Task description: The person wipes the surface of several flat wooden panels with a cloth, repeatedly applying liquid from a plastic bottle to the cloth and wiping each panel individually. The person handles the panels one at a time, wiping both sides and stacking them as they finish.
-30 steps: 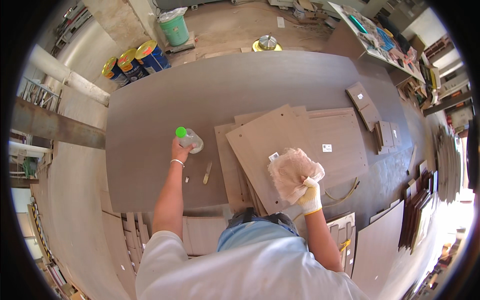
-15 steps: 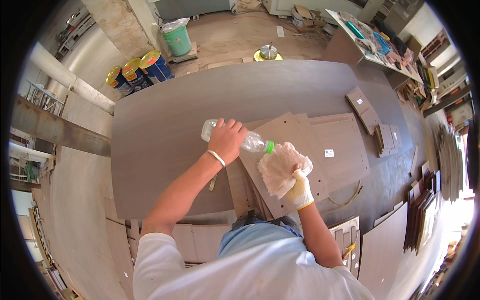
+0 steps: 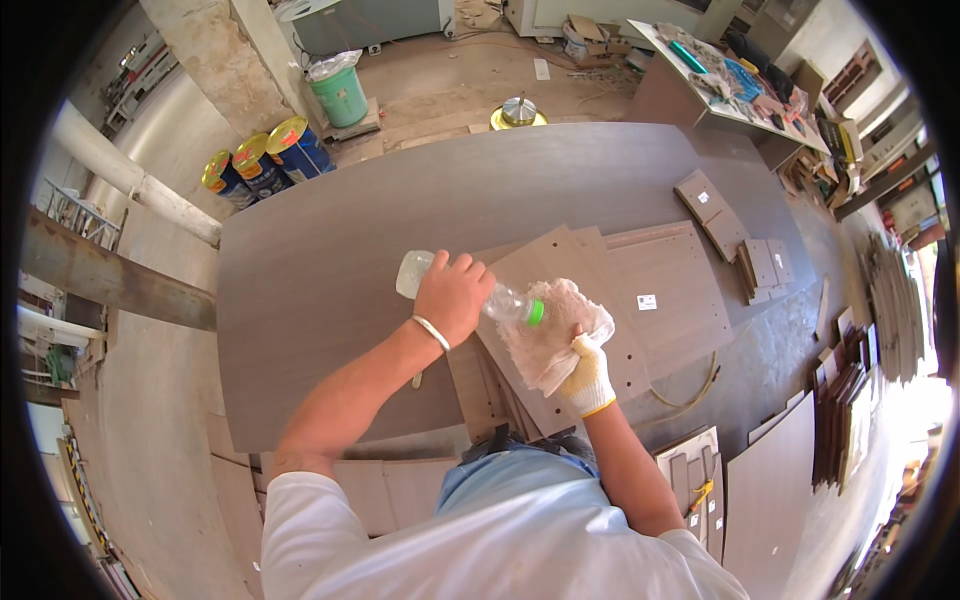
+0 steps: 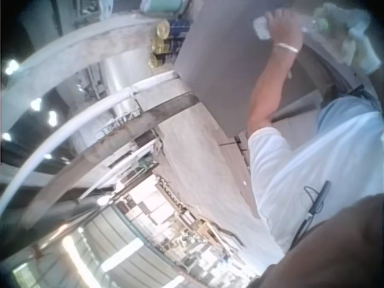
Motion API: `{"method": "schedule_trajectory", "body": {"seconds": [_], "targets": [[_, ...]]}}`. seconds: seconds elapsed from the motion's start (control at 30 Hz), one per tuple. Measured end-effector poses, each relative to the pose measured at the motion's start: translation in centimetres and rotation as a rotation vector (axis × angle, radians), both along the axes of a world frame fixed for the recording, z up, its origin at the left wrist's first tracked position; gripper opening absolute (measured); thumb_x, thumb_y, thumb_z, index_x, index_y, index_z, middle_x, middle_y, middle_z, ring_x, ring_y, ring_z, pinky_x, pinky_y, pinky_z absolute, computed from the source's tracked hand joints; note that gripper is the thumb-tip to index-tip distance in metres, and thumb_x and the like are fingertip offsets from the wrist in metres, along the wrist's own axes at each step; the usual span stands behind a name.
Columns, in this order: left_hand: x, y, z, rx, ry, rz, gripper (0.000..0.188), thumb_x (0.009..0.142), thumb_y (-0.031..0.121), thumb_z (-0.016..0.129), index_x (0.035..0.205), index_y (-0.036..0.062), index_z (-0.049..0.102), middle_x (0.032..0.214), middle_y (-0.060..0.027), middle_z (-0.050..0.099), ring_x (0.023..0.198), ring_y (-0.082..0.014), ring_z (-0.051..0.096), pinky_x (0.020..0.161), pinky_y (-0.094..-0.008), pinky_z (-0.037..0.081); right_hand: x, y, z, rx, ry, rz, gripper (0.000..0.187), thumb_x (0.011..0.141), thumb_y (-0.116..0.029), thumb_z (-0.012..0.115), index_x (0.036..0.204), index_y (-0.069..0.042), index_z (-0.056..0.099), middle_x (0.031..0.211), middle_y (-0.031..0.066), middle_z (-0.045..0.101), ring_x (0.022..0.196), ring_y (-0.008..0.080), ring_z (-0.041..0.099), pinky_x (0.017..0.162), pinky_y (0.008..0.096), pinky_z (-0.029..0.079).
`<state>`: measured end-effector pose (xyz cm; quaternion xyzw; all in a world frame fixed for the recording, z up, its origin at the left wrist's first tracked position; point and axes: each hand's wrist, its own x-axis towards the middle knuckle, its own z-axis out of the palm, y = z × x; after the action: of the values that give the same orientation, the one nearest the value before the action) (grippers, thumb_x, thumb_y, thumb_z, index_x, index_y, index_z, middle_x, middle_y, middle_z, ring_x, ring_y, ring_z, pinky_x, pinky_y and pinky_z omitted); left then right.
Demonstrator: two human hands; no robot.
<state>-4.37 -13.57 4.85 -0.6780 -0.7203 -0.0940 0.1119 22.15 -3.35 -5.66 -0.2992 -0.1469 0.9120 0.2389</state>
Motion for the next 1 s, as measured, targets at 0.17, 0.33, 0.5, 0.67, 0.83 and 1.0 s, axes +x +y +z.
{"method": "schedule_trajectory", "body": {"seconds": [0.17, 0.33, 0.5, 0.67, 0.83, 1.0], "targets": [[-2.4, -2.3, -0.3, 0.024, 0.016, 0.104, 0.022, 0.069, 0.002, 0.073, 0.087, 0.0110, 0.066, 0.090, -0.0026, 0.065, 0.098, -0.0263, 0.062, 0.099, -0.0467, 0.045, -0.8, 0.0, 0.8, -0.020, 0.099, 0.103, 0.072, 0.101, -0.033, 0.071, 0.161, -0.007, 0.040, 0.155, 0.0190, 0.055, 0.141, 0.0428, 0.055, 0.121, 0.0598, 0.044], [-3.1, -3.5, -0.3, 0.063, -0.028, 0.155, 0.025, 0.071, 0.001, 0.073, 0.092, 0.0107, 0.066, 0.096, -0.0042, 0.065, 0.103, -0.0277, 0.061, 0.103, -0.0496, 0.045, -2.8, -1.6, 0.5, -0.054, 0.115, 0.119, 0.081, 0.100, -0.041, 0.074, 0.163, -0.008, 0.036, 0.158, 0.0199, 0.052, 0.145, 0.0439, 0.051, 0.123, 0.0610, 0.041], [-3.0, -6.9, -5.9, 0.092, -0.100, 0.189, 0.040, 0.069, 0.007, 0.081, 0.108, 0.0119, 0.071, 0.115, -0.0057, 0.069, 0.119, -0.0307, 0.061, 0.110, -0.0542, 0.042, -4.3, -2.6, 1.8, -0.140, 0.247, 0.179, 0.091, 0.097, -0.052, 0.076, 0.165, -0.009, 0.034, 0.163, 0.0208, 0.047, 0.148, 0.0449, 0.047, 0.125, 0.0622, 0.037], [-7.0, -12.0, -19.4, 0.453, -0.606, 0.644, 0.053, 0.070, 0.002, 0.088, 0.119, 0.0088, 0.070, 0.122, -0.0122, 0.070, 0.117, -0.0372, 0.065, 0.107, -0.0496, 0.050, -1.5, -3.8, 0.3, -0.188, 0.111, 0.147, 0.081, 0.100, -0.049, 0.071, 0.163, -0.009, 0.039, 0.162, 0.0176, 0.049, 0.147, 0.0428, 0.049, 0.125, 0.0607, 0.037], [-9.7, -14.3, -27.0, 0.600, -1.160, 0.999, 0.061, 0.078, 0.008, 0.092, 0.132, 0.0034, 0.065, 0.135, -0.0161, 0.067, 0.125, -0.0338, 0.065, 0.109, -0.0460, 0.050, 9.1, 2.6, 0.7, 0.035, -0.266, -0.212, 0.067, 0.111, -0.046, 0.051, 0.162, -0.005, 0.037, 0.156, 0.0206, 0.052, 0.139, 0.0398, 0.057, 0.117, 0.0549, 0.049], [-6.6, -14.9, -26.0, 0.477, -1.039, 1.146, 0.072, 0.086, 0.011, 0.086, 0.148, -0.0020, 0.052, 0.148, -0.0207, 0.059, 0.133, -0.0328, 0.062, 0.111, -0.0453, 0.050, 18.6, 9.8, 0.1, 0.402, -0.916, -0.471, 0.058, 0.103, -0.015, 0.054, 0.160, -0.006, 0.046, 0.137, 0.0147, 0.063, 0.120, 0.0294, 0.067, 0.103, 0.0440, 0.056]]}}
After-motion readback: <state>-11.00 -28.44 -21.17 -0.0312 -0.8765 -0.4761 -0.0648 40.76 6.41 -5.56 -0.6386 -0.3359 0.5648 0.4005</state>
